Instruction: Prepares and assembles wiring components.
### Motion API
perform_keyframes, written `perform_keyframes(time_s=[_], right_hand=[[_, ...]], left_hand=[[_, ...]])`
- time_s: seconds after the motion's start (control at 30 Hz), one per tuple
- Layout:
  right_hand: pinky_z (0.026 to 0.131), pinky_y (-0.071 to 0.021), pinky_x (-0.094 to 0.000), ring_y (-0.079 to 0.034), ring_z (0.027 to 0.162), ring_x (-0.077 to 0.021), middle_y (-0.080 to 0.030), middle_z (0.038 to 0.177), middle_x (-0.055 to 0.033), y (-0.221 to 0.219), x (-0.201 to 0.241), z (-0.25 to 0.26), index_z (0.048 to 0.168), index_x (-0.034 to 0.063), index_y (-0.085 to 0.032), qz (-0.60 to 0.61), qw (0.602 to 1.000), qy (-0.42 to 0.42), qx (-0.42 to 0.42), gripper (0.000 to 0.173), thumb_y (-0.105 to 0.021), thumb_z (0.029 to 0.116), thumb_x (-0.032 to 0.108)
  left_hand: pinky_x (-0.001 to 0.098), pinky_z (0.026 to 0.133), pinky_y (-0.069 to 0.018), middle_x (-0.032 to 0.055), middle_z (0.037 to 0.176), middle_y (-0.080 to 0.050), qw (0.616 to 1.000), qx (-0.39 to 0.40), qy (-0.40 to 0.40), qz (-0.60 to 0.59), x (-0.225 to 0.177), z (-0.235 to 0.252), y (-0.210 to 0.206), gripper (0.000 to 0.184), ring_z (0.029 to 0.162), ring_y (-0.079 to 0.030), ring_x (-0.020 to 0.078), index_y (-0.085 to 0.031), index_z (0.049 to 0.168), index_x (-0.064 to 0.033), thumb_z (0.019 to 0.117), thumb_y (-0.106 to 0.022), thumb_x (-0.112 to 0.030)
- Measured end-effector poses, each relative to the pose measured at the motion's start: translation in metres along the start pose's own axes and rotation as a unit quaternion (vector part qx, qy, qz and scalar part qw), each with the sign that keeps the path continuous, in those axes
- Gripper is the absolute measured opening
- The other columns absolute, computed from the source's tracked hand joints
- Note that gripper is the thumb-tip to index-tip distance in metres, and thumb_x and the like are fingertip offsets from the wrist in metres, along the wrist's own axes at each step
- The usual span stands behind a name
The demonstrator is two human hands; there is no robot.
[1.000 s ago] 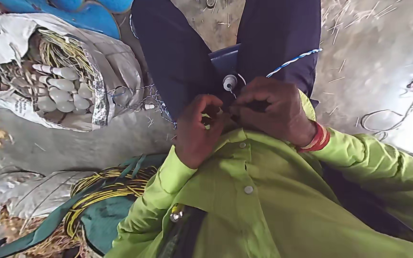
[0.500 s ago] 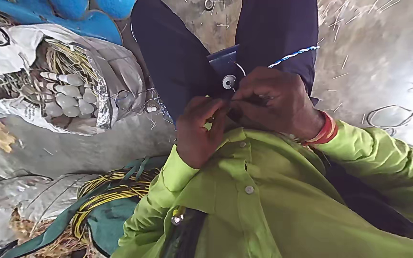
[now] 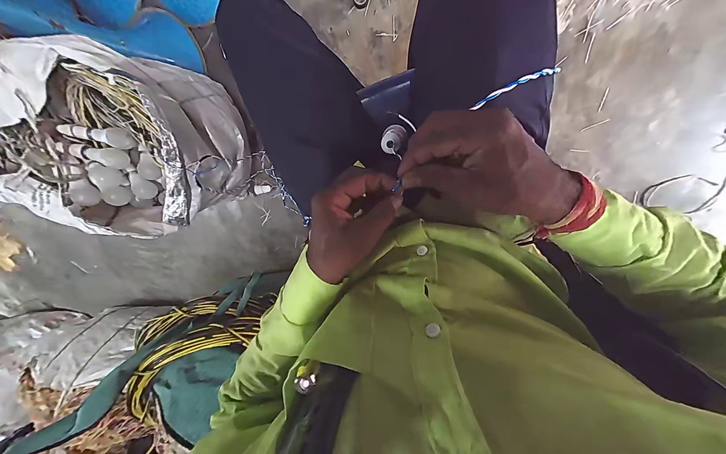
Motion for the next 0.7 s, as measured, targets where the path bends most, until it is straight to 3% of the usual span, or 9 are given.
perform_keyframes(time_s=[0.17,0.27,0.37,0.47,0.6,0.7], right_hand=[[0.075,-0.0548,-0.0191,-0.065,0.085,-0.0067,-0.070,0.095,-0.0063,0.000,0.003,-0.003,0.097,0.0047,-0.078,-0.027,1.000,0.001,0.005,0.014,-0.069,0.0949,0.015],[0.076,-0.0538,-0.0213,-0.065,0.086,-0.0088,-0.069,0.094,-0.0070,0.000,0.006,-0.005,0.096,0.0057,-0.078,-0.051,0.999,0.015,0.008,0.015,-0.067,0.0953,0.016],[0.078,-0.0543,-0.0239,-0.065,0.087,-0.0101,-0.070,0.094,-0.0061,-0.001,0.007,-0.004,0.095,0.0075,-0.079,-0.070,0.997,0.028,0.013,0.017,-0.065,0.0956,0.016],[0.073,-0.0541,-0.0290,-0.066,0.083,-0.0133,-0.069,0.089,-0.0062,-0.003,0.005,-0.001,0.092,0.0072,-0.078,-0.093,0.995,0.034,0.024,0.017,-0.064,0.0947,0.015],[0.065,-0.0505,-0.0231,-0.062,0.075,-0.0050,-0.067,0.084,0.0015,-0.007,-0.002,-0.001,0.090,0.0127,-0.078,-0.064,0.996,0.009,0.067,0.016,-0.063,0.0947,0.019],[0.068,-0.0516,-0.0236,-0.062,0.078,-0.0054,-0.068,0.086,0.0007,-0.008,-0.002,0.000,0.090,0.0120,-0.078,-0.022,0.997,0.020,0.065,0.015,-0.065,0.0939,0.018]], left_hand=[[0.0246,0.078,-0.0586,0.0094,0.095,-0.071,0.973,-0.037,-0.150,0.169,-0.021,0.003,0.000,0.011,0.088,-0.068,0.0109,-0.075,0.095,0.0020,0.0891,-0.076,-0.007],[0.0276,0.084,-0.0571,0.0127,0.094,-0.073,0.926,-0.059,-0.221,0.300,-0.031,-0.002,-0.004,0.012,0.093,-0.069,0.0180,-0.078,0.095,-0.0004,0.0907,-0.076,-0.012],[0.0298,0.083,-0.0584,0.0144,0.094,-0.075,0.875,-0.072,-0.278,0.390,-0.039,-0.009,-0.011,0.014,0.089,-0.072,0.0226,-0.079,0.099,-0.0002,0.0933,-0.074,-0.012],[0.0315,0.077,-0.0605,0.0159,0.091,-0.076,0.852,-0.058,-0.309,0.420,-0.041,-0.014,-0.017,0.015,0.083,-0.074,0.0230,-0.077,0.105,0.0017,0.0950,-0.071,-0.008],[0.0317,0.076,-0.0605,0.0170,0.091,-0.075,0.836,-0.015,-0.339,0.431,-0.039,-0.018,-0.020,0.013,0.083,-0.074,0.0232,-0.077,0.103,0.0024,0.0960,-0.069,-0.005],[0.0299,0.080,-0.0609,0.0160,0.092,-0.075,0.859,-0.018,-0.315,0.404,-0.038,-0.016,-0.016,0.015,0.086,-0.075,0.0200,-0.074,0.101,0.0044,0.0989,-0.066,-0.008]])
Point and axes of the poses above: each hand's wrist, its own z-axis towards the middle knuckle, its own y-axis out of the back of the hand, x = y × z, the point moved 8 cm from there along z, towards the middle knuckle
